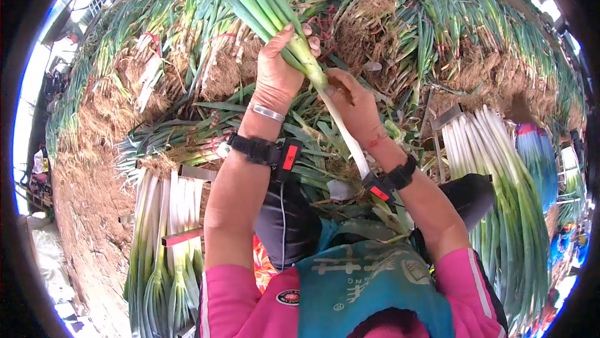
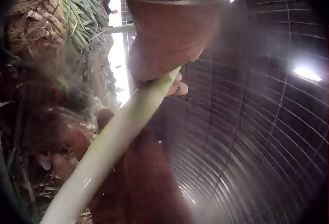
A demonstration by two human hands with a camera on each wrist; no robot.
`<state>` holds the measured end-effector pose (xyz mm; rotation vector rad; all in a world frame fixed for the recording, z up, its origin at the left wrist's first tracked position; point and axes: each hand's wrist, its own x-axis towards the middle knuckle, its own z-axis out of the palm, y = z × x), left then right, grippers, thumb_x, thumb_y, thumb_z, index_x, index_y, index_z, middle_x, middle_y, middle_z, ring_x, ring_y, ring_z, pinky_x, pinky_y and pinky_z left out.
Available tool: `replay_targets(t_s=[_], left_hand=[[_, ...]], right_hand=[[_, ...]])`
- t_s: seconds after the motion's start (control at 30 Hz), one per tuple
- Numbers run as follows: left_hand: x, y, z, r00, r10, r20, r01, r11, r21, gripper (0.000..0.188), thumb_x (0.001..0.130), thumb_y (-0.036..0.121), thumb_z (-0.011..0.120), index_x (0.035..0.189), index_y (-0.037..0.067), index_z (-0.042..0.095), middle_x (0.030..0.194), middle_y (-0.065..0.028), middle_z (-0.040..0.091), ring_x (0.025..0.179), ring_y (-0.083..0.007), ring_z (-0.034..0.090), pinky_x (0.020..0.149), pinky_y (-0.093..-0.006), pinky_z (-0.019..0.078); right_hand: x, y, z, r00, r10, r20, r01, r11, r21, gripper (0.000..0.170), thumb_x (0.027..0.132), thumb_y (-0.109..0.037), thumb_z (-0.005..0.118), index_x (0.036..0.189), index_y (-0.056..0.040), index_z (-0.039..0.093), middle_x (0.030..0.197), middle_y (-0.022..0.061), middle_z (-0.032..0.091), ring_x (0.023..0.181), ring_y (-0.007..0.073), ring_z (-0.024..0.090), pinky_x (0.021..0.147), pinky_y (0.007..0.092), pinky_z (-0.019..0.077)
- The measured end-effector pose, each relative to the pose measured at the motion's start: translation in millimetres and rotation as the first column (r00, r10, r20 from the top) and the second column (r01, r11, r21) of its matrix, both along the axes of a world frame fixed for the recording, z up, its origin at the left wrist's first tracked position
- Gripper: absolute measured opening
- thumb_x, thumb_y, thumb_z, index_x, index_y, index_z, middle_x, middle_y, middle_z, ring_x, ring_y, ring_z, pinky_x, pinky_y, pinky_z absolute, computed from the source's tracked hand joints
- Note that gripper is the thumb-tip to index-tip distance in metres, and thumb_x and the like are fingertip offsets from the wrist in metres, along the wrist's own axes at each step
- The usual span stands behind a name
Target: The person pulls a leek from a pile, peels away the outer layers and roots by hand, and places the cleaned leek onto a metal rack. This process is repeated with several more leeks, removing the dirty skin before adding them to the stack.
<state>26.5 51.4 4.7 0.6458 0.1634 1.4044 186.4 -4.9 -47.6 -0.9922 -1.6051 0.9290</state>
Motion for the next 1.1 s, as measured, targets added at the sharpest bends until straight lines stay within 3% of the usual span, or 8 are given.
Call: replay_targets(t_s=[0.17, 0.47, 0.7, 0.77, 0.9, 0.97, 1.03, 1.1], left_hand=[[3.3, -5.8, 4.2, 0.999, 0.04, -0.017, -0.04, 0.999, 0.012, 0.028, 0.085, 0.016, 0.061, 0.11, 0.006, 0.054, 0.091, -0.0093, 0.055, 0.081, -0.0238, 0.052, 0.071, -0.0339, 0.0457], [-1.7, -7.6, -3.6, 0.994, 0.042, -0.103, -0.048, 0.997, -0.059, 0.025, 0.082, 0.013, 0.062, 0.105, 0.006, 0.053, 0.087, -0.0074, 0.056, 0.076, -0.0228, 0.056, 0.068, -0.033, 0.0476], [6.5, 4.8, -16.5, 0.752, 0.472, -0.461, -0.589, 0.795, -0.146, 0.045, 0.077, 0.007, 0.064, 0.115, 0.013, 0.042, 0.091, -0.0067, 0.053, 0.066, -0.0231, 0.059, 0.054, -0.0377, 0.0474], [-1.9, 16.9, -25.4, 0.683, 0.523, -0.51, -0.694, 0.682, -0.23, 0.046, 0.077, 0.005, 0.063, 0.114, 0.015, 0.038, 0.09, -0.0069, 0.05, 0.057, -0.0224, 0.055, 0.049, -0.0366, 0.046], [-29.8, 18.6, -26.3, 0.65, 0.619, -0.441, -0.76, 0.516, -0.397, 0.025, 0.079, 0.009, 0.061, 0.099, 0.012, 0.045, 0.081, -0.0061, 0.05, 0.057, -0.0202, 0.051, 0.05, -0.0351, 0.0469], [-60.1, 28.1, -42.5, 0.681, 0.632, -0.369, -0.72, 0.49, -0.49, 0.022, 0.08, 0.011, 0.061, 0.096, 0.009, 0.046, 0.081, -0.0048, 0.049, 0.064, -0.0199, 0.052, 0.056, -0.0366, 0.0473], [-84.8, 16.8, -35.4, 0.678, 0.651, -0.341, -0.708, 0.455, -0.539, 0.026, 0.079, 0.01, 0.062, 0.099, 0.009, 0.045, 0.079, -0.0053, 0.046, 0.058, -0.0179, 0.05, 0.05, -0.0347, 0.0472], [-119.5, 16.9, -46.5, 0.649, 0.653, -0.391, -0.748, 0.453, -0.485, 0.027, 0.08, 0.015, 0.064, 0.095, 0.007, 0.043, 0.077, -0.0046, 0.044, 0.064, -0.018, 0.048, 0.059, -0.0346, 0.0461]], right_hand=[[-0.3, 2.5, -2.6, 0.991, -0.002, -0.132, 0.005, 1.0, 0.018, 0.026, 0.083, -0.011, 0.064, 0.107, -0.0013, 0.06, 0.095, 0.0084, 0.065, 0.081, 0.0127, 0.061, 0.074, 0.0264, 0.0487], [4.6, 0.2, 18.3, 0.983, 0.184, 0.027, -0.17, 0.948, -0.268, 0.024, 0.084, -0.005, 0.063, 0.107, -0.0028, 0.058, 0.102, 0.0019, 0.061, 0.095, 0.0076, 0.055, 0.084, 0.0231, 0.0439], [-4.2, -23.9, 6.2, 0.986, 0.121, 0.112, -0.135, 0.983, 0.125, 0.015, 0.081, -0.003, 0.063, 0.092, -0.0022, 0.052, 0.096, 0.0047, 0.062, 0.084, 0.0098, 0.054, 0.079, 0.0268, 0.0457], [3.2, -54.0, 22.5, 0.975, 0.196, 0.107, -0.185, 0.977, -0.105, 0.014, 0.082, -0.001, 0.061, 0.088, -0.0037, 0.048, 0.093, 0.0043, 0.061, 0.084, 0.0089, 0.055, 0.077, 0.0261, 0.0458], [40.1, -99.1, 40.7, 0.87, 0.492, -0.033, -0.431, 0.725, -0.537, 0.017, 0.083, 0.003, 0.058, 0.093, -0.006, 0.048, 0.081, 0.0023, 0.057, 0.078, 0.0068, 0.056, 0.064, 0.0249, 0.045], [67.4, -112.2, 52.5, 0.744, 0.666, 0.046, -0.487, 0.59, -0.644, 0.015, 0.083, -0.003, 0.059, 0.094, -0.0048, 0.05, 0.077, 0.0046, 0.06, 0.071, 0.0147, 0.061, 0.061, 0.0299, 0.0469], [98.6, -124.9, 51.4, 0.638, 0.658, 0.4, -0.517, 0.751, -0.41, 0.017, 0.082, -0.011, 0.061, 0.095, -0.0032, 0.053, 0.078, 0.0091, 0.062, 0.068, 0.0261, 0.063, 0.063, 0.0355, 0.0487], [126.5, -138.3, 55.9, 0.612, 0.657, 0.44, -0.264, 0.694, -0.67, 0.021, 0.081, -0.016, 0.062, 0.095, -0.0016, 0.055, 0.08, 0.0129, 0.063, 0.072, 0.0323, 0.062, 0.068, 0.0379, 0.0494]])
